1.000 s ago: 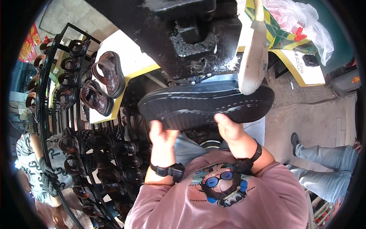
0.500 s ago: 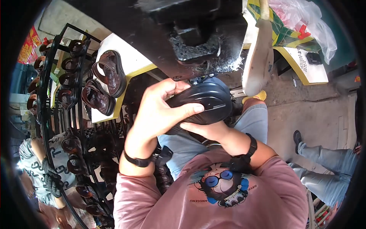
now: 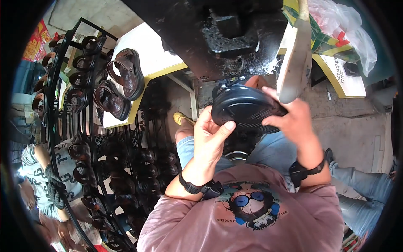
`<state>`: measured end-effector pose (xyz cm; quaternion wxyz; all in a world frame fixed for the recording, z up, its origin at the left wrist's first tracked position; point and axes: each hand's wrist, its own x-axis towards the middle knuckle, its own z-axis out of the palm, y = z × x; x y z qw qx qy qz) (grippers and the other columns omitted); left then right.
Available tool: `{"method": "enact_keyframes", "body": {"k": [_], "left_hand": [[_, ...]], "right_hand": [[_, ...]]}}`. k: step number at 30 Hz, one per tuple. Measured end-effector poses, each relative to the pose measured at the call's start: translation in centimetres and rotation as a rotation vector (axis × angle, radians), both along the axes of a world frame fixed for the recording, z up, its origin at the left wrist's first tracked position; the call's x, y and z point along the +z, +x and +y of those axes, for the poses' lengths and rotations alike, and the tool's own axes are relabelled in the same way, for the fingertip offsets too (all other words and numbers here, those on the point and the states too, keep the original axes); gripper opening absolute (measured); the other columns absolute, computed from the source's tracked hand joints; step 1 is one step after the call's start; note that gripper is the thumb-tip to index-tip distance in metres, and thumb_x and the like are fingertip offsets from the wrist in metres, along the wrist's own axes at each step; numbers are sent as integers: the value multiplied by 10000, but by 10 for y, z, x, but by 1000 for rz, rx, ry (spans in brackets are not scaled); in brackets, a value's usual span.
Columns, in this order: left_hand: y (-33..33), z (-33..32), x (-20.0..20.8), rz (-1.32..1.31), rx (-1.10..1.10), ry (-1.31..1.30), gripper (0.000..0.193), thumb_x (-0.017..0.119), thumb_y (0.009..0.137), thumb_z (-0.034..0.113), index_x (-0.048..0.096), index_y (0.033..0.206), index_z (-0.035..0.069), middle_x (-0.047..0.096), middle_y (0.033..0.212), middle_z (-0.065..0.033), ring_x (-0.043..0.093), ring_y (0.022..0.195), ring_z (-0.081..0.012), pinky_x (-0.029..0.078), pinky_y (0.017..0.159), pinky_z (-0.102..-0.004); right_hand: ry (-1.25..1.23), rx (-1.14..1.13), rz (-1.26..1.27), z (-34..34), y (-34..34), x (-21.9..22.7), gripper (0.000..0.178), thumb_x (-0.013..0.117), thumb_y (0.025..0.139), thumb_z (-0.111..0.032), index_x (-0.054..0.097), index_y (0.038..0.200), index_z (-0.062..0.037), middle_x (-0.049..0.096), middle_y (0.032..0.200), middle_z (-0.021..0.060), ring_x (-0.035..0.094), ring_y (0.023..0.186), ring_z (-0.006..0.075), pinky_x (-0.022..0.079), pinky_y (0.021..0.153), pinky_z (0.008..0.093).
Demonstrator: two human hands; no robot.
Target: Attaching and pressing soles onto shoes using a manufacturing machine.
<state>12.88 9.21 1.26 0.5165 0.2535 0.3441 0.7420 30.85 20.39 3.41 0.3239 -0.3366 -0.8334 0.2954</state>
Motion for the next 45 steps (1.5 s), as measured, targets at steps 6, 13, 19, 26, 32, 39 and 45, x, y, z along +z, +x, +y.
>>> {"method": "enact_keyframes", "body": {"k": [6, 13, 19, 26, 32, 39, 45], "left_hand": [[1, 6, 6, 3, -57, -17, 444, 674, 768, -53, 493, 1169, 5, 605, 1100, -94, 579, 1017, -168, 447, 917, -312], [-13, -2, 9, -3, -26, -3, 481, 671, 747, -88, 485, 1180, 10, 599, 1112, -93, 574, 1032, -179, 446, 926, -318], [-12, -8, 13, 143, -36, -45, 424, 694, 754, -58, 483, 1115, 9, 605, 1053, -84, 574, 995, -146, 466, 879, -287], [-11, -1, 19, 250, -66, -38, 376, 682, 768, -61, 485, 1084, -9, 628, 999, -89, 603, 914, -127, 492, 821, -256], [-9, -5, 17, 148, 90, -14, 422, 690, 753, -60, 488, 1119, 0, 620, 1042, -102, 603, 962, -165, 484, 867, -294], [-5, -9, 19, 153, 8, -50, 400, 685, 761, -67, 499, 1109, -8, 623, 1036, -103, 595, 967, -152, 484, 856, -286], [-3, -4, 26, 277, -63, -104, 375, 682, 765, -66, 497, 1089, -23, 640, 1001, -114, 614, 902, -136, 501, 809, -267]], "right_hand": [[192, 115, -321, 29, 7, 72, 737, 810, 542, -402, 526, 1108, -24, 622, 718, 113, 600, 688, 328, 461, 600, 372], [302, 127, -454, 22, -3, 73, 646, 762, 561, -523, 563, 752, 61, 503, 588, 159, 539, 599, 352, 430, 554, 396], [75, 197, -210, 17, -2, 64, 636, 823, 564, -389, 541, 960, 22, 622, 735, 157, 595, 731, 369, 459, 625, 363], [-79, 164, -109, 16, 9, 48, 889, 865, 537, -259, 380, 1238, -6, 670, 853, 154, 611, 854, 370, 471, 694, 329], [72, 225, -221, 29, -8, 70, 738, 858, 518, -313, 500, 1090, -14, 630, 808, 164, 595, 769, 375, 468, 654, 382], [58, 243, -193, 27, -1, 75, 662, 856, 508, -310, 548, 1011, -10, 616, 806, 169, 587, 752, 378, 464, 649, 401], [-115, 188, -162, 16, 15, 56, 886, 870, 531, -216, 383, 1239, 1, 640, 793, 188, 604, 788, 390, 465, 672, 311]]}}
